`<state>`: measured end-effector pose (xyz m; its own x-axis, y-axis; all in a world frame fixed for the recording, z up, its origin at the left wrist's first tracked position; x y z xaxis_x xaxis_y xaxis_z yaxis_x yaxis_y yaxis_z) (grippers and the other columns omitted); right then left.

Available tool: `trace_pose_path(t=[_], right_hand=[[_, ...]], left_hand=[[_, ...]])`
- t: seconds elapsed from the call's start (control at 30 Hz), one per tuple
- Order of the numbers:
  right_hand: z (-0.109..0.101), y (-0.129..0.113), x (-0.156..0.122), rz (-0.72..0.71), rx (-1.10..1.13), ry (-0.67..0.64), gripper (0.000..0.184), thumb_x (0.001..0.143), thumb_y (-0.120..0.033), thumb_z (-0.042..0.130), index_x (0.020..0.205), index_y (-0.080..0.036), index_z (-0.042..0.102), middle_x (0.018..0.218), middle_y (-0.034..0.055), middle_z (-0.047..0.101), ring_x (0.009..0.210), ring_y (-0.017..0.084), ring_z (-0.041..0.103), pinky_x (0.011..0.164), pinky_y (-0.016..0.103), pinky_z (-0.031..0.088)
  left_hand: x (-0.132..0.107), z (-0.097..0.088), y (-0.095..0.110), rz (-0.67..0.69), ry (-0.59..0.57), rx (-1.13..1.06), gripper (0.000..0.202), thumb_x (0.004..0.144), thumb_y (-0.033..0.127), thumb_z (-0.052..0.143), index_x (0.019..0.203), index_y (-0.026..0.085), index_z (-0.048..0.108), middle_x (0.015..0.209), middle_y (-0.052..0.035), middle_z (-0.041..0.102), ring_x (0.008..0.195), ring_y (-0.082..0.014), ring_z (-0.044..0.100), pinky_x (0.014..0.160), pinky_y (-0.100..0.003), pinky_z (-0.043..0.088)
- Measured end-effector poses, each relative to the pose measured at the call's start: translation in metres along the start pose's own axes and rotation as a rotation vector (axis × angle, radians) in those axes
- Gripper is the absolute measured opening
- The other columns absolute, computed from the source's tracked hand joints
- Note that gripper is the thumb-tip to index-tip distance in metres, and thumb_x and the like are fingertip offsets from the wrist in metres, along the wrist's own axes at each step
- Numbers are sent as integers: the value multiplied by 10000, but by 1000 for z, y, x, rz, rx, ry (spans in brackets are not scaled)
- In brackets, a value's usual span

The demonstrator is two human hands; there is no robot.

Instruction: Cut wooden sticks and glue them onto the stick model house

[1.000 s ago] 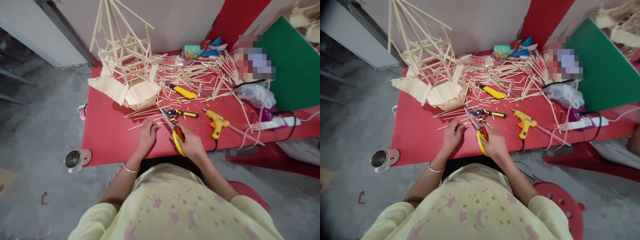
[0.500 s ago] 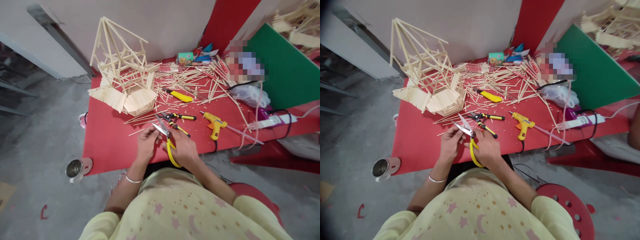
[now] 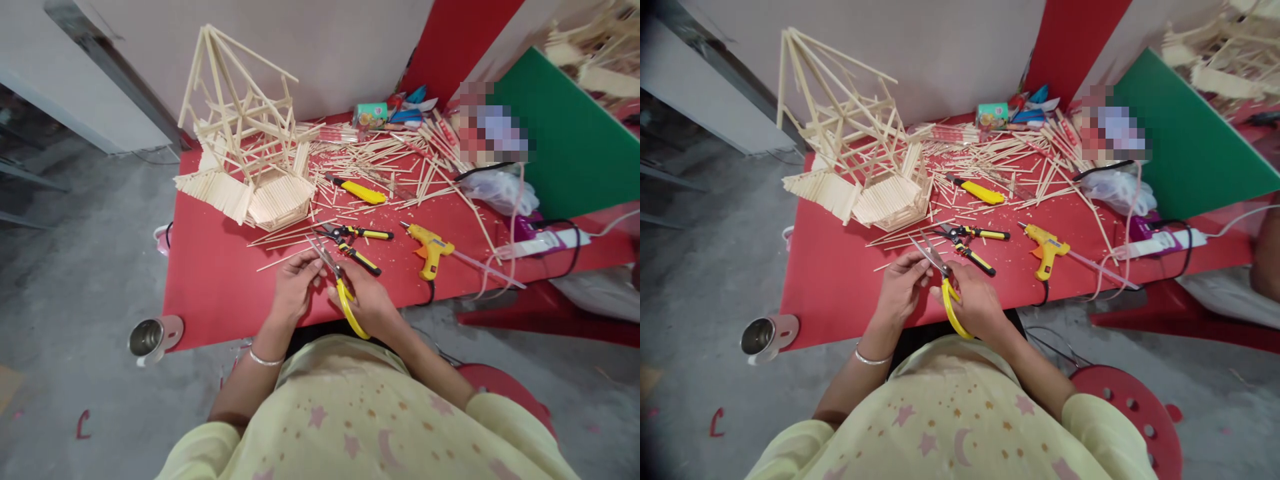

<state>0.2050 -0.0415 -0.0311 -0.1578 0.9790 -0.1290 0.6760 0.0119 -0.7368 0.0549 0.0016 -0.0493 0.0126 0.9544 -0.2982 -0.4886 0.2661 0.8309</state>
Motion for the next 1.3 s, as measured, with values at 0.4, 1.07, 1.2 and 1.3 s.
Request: trace_pose_path(t=[0.4,1.07,1.2,1.3], right_hand=[[8,0,-6,77,-82,11,417,971,-376,539,1340,-182,540,1103,113,704,975,230,675,858,313,502],[9,3,-28,102,-113,4,305,883,-220,505,1155,-217,641,893,38,730,721,162,650,665,226,429],[10,2,-29,66,-52,40,293,863,-208,521,1128,-208,646,873,29,725,721,160,648,687,227,444],[11,0,-29,67,-16,44,271,872,-227,519,1109,-198,647,819,21,705,674,153,630,675,227,456]], left_hand=[[-10,0,5,78,16,212,274,699,348,879,871,161,777,680,-41,733,550,-122,647,483,-205,473],[-22,1,-20,-85,57,9,391,568,352,935,794,151,688,588,18,655,475,-74,567,448,-177,444],[-23,5,-21,-125,53,-46,431,552,336,946,823,156,663,615,20,667,489,-70,575,467,-174,455],[-24,8,-19,-95,37,-80,463,564,330,945,819,183,588,622,38,657,499,-69,575,470,-164,447]])
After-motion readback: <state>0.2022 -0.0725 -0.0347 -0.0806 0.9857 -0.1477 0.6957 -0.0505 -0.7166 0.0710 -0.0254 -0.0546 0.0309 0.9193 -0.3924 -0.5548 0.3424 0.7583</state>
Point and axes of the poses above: each hand's wrist, its own x-axis towards the middle knuckle, its own z-axis out of the palm, y = z × x, the point moved 5 cm from there along x, towards the middle knuckle
